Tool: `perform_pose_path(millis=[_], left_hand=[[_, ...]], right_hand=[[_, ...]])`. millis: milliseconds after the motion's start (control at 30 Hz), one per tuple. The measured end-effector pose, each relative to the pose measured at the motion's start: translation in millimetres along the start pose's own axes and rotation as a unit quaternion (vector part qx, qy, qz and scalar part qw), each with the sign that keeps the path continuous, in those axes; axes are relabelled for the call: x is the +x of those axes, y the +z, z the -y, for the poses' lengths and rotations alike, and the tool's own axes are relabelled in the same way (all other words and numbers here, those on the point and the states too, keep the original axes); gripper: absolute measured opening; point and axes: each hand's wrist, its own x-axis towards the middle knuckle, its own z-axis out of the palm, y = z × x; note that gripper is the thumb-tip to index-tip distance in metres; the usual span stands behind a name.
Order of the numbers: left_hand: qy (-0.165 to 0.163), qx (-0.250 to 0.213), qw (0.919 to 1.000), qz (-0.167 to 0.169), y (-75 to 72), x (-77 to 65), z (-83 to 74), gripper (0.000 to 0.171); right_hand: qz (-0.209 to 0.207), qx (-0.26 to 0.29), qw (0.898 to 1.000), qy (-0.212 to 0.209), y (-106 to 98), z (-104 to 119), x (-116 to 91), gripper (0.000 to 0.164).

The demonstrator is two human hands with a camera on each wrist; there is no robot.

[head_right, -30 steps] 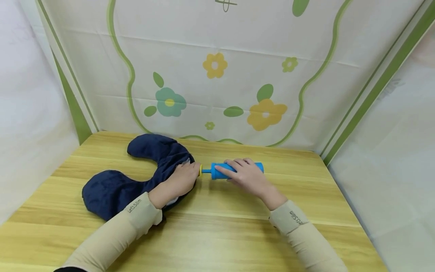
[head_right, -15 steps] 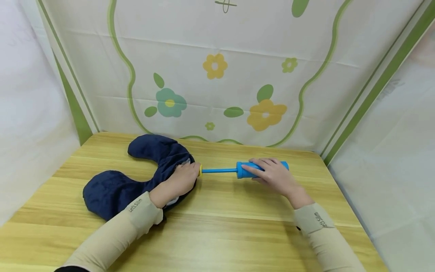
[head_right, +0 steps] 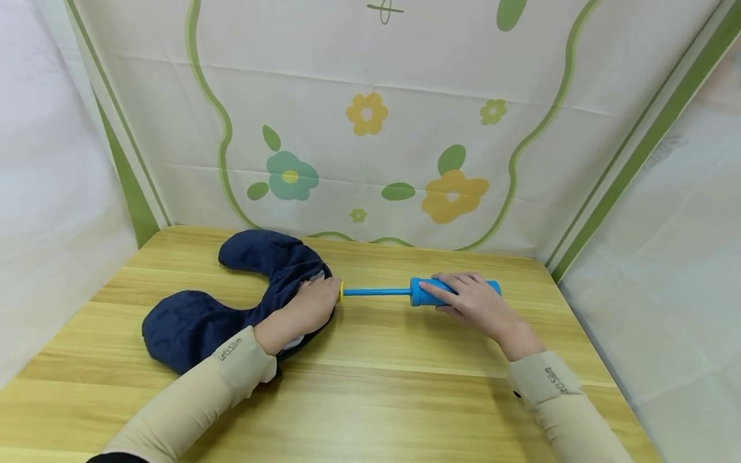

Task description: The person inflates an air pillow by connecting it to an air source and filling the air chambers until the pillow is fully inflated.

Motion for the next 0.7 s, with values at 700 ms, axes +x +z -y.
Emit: perform_pose_path(millis=[700], left_hand=[[-0.026,0.034,0.9991,0.005,-0.3,5.5,-2.4,0.008]], right_hand=[[0.019,-0.005,0.999,0.033,37,72,96,0.068]])
